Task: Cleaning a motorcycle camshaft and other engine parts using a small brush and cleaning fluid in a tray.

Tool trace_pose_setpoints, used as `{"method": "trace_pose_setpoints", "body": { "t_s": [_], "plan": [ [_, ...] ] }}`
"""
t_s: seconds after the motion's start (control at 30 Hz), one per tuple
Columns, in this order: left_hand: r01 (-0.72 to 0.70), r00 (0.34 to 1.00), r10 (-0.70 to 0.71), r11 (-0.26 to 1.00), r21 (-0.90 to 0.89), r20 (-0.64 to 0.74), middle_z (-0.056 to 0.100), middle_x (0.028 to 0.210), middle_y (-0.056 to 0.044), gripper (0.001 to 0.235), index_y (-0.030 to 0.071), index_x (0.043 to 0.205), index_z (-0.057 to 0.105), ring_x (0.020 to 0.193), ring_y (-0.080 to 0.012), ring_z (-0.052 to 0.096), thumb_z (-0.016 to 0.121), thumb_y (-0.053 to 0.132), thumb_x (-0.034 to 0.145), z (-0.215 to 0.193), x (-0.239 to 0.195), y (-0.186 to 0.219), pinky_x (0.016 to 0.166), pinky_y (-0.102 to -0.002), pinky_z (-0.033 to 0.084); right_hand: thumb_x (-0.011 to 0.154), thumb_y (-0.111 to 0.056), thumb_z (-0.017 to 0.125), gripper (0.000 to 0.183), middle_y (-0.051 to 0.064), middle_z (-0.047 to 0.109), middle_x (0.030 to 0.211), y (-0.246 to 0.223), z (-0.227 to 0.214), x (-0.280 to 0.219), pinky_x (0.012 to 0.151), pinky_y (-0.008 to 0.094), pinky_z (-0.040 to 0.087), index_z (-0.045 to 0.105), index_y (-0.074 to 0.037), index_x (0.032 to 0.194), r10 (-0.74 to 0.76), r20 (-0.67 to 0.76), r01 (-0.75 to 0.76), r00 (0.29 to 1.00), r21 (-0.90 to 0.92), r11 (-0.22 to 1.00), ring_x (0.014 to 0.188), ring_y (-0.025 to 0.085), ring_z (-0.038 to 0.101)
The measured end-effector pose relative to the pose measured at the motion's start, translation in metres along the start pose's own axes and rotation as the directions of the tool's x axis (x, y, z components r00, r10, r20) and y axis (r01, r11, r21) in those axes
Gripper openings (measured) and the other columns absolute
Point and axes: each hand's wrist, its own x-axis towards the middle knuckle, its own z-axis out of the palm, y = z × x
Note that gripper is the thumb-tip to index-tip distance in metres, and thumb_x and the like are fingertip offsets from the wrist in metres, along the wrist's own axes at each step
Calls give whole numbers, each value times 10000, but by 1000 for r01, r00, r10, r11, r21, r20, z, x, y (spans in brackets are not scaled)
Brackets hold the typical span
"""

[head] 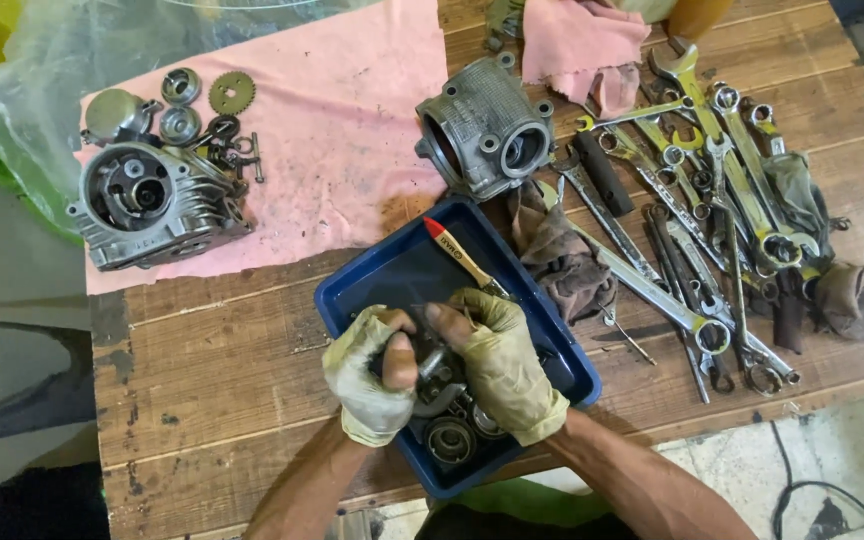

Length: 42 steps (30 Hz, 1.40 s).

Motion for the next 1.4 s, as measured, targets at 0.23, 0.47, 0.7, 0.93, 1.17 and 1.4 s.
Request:
{"method": "trace_pose_setpoints", "body": {
  "t_s": [0.23, 0.47, 0.7, 0.93, 1.17, 1.4],
  "plan": [
    [372, 918, -396, 872, -318, -13, 608, 586, -46, 322, 53, 738, 692, 556, -117, 525, 594, 268, 957, 4, -2, -18, 521, -289, 497, 791, -31, 802, 236, 186, 752, 789, -51, 19, -34, 675, 364, 606, 774, 107, 981, 33, -2, -32, 999, 203, 979, 709, 233, 709],
    [264, 962, -271, 952, -154, -28, 668, 689, -74, 420, 91, 821, 715, 632, -213, 642, 586, 465, 959, -6, 2, -24, 601, -339, 539, 945, -325, 723, 278, 142, 756, 916, -18, -9, 34, 738, 372, 563, 774, -79, 1064, -173, 120, 209, 977, -451, 867, 855, 241, 694],
    [462, 723, -674, 637, -617, -154, 550, 601, -68, 223, 0, 796, 662, 507, -125, 540, 632, 195, 900, -12, 20, -53, 477, -220, 439, 903, -80, 690, 180, 295, 724, 925, -18, 17, 34, 735, 559, 612, 726, 43, 1029, -334, 499, 553, 799, -828, 86, 849, 483, 721],
    [605, 575, -802, 548, -578, -160, 627, 582, -88, 192, 107, 803, 661, 406, -152, 599, 696, 256, 919, -15, 16, -101, 301, -255, 456, 856, -204, 671, 227, 159, 779, 916, -35, -8, 11, 785, 442, 623, 777, -117, 1037, 28, 309, 215, 951, -721, 659, 858, 347, 769],
    [756, 394, -919, 329, -566, -7, 647, 630, -143, 230, 93, 840, 683, 443, -182, 617, 672, 314, 905, 0, 19, -25, 268, -235, 400, 889, -304, 749, 394, 147, 737, 1051, -56, 26, -5, 812, 400, 619, 661, -131, 1232, -317, 278, 416, 907, -462, 783, 991, 267, 754],
    [775, 352, -936, 291, -561, 1, 610, 602, -119, 234, 146, 810, 663, 409, -217, 568, 646, 358, 905, 0, 25, 0, 280, -262, 376, 968, -194, 610, 425, 296, 718, 1124, -38, 29, -11, 857, 559, 592, 617, -22, 1357, -468, 373, 594, 801, -410, 692, 1098, 456, 693]
  ]
}}
